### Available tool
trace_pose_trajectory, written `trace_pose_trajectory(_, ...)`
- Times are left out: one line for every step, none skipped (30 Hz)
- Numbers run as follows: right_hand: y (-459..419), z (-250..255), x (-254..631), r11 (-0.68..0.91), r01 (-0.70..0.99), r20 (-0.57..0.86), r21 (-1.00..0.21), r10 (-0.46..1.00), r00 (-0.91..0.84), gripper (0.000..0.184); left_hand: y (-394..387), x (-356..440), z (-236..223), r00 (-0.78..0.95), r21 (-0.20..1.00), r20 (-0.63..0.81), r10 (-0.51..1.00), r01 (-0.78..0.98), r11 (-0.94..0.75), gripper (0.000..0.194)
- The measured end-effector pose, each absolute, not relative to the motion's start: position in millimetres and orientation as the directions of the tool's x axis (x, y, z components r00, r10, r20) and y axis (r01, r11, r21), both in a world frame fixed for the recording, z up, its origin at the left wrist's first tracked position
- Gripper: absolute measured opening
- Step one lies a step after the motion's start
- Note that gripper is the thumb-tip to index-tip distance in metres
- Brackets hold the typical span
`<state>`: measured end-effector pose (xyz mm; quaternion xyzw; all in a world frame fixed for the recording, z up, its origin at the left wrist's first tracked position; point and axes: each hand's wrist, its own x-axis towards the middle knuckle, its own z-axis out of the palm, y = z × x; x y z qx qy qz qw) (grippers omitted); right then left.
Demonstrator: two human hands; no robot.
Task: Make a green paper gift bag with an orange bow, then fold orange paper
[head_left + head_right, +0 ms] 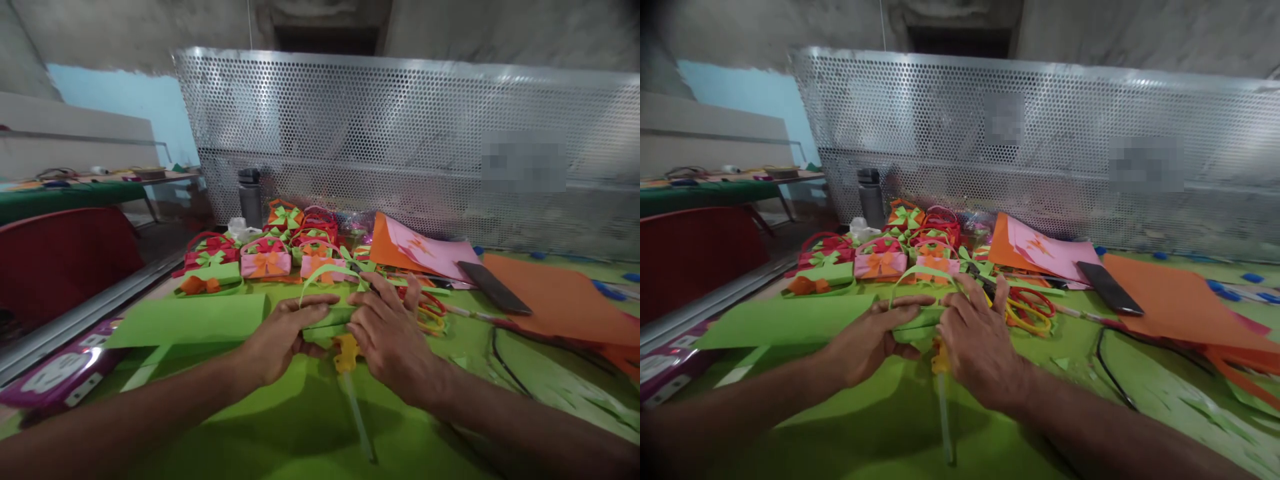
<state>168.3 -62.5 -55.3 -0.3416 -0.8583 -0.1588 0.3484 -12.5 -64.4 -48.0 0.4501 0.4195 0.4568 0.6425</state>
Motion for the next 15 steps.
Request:
trace_pose_trajectory(-59.6,-51.6,168.6,0.716,0.697,0.709,0.022,0.480,-0.516,0.016,-62.6,-11.0,-46.3,0.231,0.960,-0.115,0.966,-0.224,0.167,0.025)
trace_pose_trajectory(-56.2,-47.6,169.1,0.715,0.699,0.717,0.010,0.482,-0.504,0.017,-60.3,-9.5,-44.2,0.228,0.957,-0.102,0.968,-0.241,0.158,0.024)
trace_pose_trajectory(-52.5,-43.5,169.8,0.713,0.701,0.728,0.001,0.480,-0.489,0.018,-57.5,-8.2,-42.1,0.227,0.953,-0.092,0.970,-0.263,0.152,0.024)
trace_pose_trajectory(-48.5,-39.5,170.7,0.709,0.705,0.741,-0.006,0.476,-0.473,0.018,-54.3,-7.1,-39.8,0.228,0.946,-0.082,0.970,-0.289,0.148,0.025)
trace_pose_trajectory(-44.5,-35.7,171.6,0.705,0.709,0.752,-0.013,0.474,-0.457,0.019,-50.8,-6.4,-37.6,0.237,0.937,-0.068,0.969,-0.319,0.144,0.027)
trace_pose_trajectory(-40.4,-32.2,172.5,0.699,0.715,0.757,-0.025,0.480,-0.444,0.020,-47.2,-5.9,-35.5,0.251,0.926,-0.048,0.967,-0.352,0.138,0.032)
trace_pose_trajectory(-36.5,-29.4,173.3,0.691,0.722,0.755,-0.043,0.495,-0.429,0.020,-43.6,-5.6,-33.7,0.271,0.913,-0.022,0.962,-0.386,0.130,0.038)
trace_pose_trajectory(-32.7,-27.3,173.9,0.682,0.728,0.750,-0.067,0.515,-0.414,0.019,-40.0,-5.4,-32.2,0.293,0.902,0.007,0.956,-0.415,0.121,0.045)
trace_pose_trajectory(-29.3,-26.1,174.2,0.674,0.733,0.744,-0.094,0.537,-0.398,0.019,-36.5,-4.9,-31.4,0.311,0.893,0.037,0.950,-0.436,0.108,0.052)
trace_pose_trajectory(-26.3,-25.9,174.3,0.669,0.734,0.739,-0.121,0.554,-0.383,0.019,-33.4,-4.1,-31.3,0.321,0.887,0.060,0.945,-0.451,0.096,0.055)
trace_pose_trajectory(-23.6,-26.6,174.3,0.666,0.732,0.738,-0.141,0.564,-0.371,0.019,-30.6,-2.7,-32.0,0.322,0.882,0.071,0.944,-0.462,0.091,0.056)
trace_pose_trajectory(-21.3,-28.2,174.3,0.666,0.730,0.740,-0.152,0.566,-0.362,0.018,-28.2,-0.8,-33.5,0.309,0.876,0.066,0.949,-0.473,0.093,0.053)
trace_pose_trajectory(-19.3,-30.6,174.4,0.665,0.732,0.747,-0.150,0.560,-0.357,0.018,-26.3,1.7,-35.8,0.285,0.868,0.045,0.957,-0.485,0.104,0.050)
trace_pose_trajectory(-17.7,-33.4,174.8,0.663,0.737,0.759,-0.136,0.547,-0.353,0.018,-25.0,4.5,-38.7,0.254,0.858,0.008,0.967,-0.499,0.124,0.045)
trace_pose_trajectory(-16.3,-36.5,175.6,0.657,0.746,0.775,-0.110,0.527,-0.350,0.017,-24.3,7.5,-41.8,0.225,0.845,-0.039,0.974,-0.513,0.152,0.041)
